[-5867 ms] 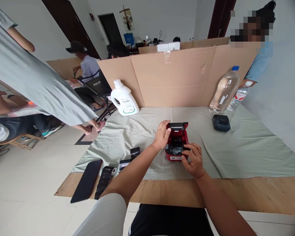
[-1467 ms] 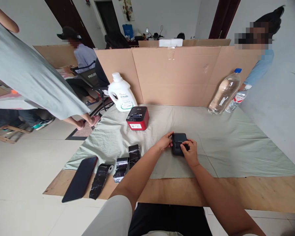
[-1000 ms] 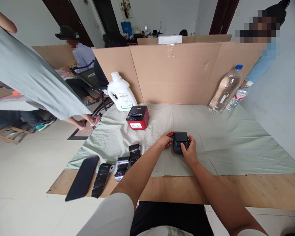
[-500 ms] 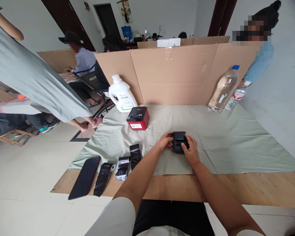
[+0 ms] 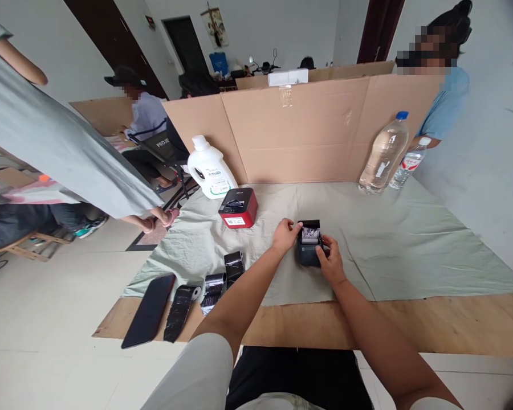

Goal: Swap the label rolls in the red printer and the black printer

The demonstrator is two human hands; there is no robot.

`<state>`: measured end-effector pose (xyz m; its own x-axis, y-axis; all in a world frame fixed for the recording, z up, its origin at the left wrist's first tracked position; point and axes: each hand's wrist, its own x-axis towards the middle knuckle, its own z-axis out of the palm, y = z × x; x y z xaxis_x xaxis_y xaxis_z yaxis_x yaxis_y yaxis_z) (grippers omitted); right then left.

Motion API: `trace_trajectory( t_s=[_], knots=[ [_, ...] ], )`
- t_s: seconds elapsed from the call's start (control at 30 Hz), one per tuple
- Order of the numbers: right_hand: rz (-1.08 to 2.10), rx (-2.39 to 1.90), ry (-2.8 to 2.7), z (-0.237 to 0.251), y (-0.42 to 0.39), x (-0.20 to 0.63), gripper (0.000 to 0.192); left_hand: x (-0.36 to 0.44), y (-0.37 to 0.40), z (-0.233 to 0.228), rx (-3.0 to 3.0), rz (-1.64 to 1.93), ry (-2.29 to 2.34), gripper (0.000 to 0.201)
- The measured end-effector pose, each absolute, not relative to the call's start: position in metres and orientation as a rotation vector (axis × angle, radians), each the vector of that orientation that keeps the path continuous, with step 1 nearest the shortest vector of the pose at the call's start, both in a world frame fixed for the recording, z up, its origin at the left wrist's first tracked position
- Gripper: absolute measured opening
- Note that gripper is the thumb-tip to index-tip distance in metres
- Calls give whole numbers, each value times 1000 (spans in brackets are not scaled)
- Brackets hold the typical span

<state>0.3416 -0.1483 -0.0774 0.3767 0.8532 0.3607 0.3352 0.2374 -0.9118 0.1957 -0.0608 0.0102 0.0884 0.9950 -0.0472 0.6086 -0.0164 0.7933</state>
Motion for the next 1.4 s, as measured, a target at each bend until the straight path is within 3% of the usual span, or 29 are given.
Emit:
trace_trajectory(
  t_s=[0.1,0.27,0.43,0.63,0.93,1.1,1.27,1.4],
  knots=[
    [480,-1354,-1225,-78,-148,343,45,205,-61,13,1884,712,1710,27],
    [424,-1354,-1261,-78,-148,343,40,217,-68,5,2225,644,1477,15],
    [406,-1366,-1272,-77,-147,343,37,221,-63,9,2319,324,1529,30],
    [400,-1370,-1277,-79,-144,344,36,240,-51,26,2565,-27,1453,16],
    [394,-1361,-1282,-78,-144,346,36,235,-47,30,2638,-54,1308,26],
    [399,-1362,-1306,-79,-144,346,37,220,-40,35,2606,-57,1277,19],
    [331,-1375,-1337,-81,-143,345,34,221,-41,31,2703,35,1051,35],
    [322,-1374,-1342,-81,-143,344,33,225,-42,34,2746,-41,1028,22]
  ],
)
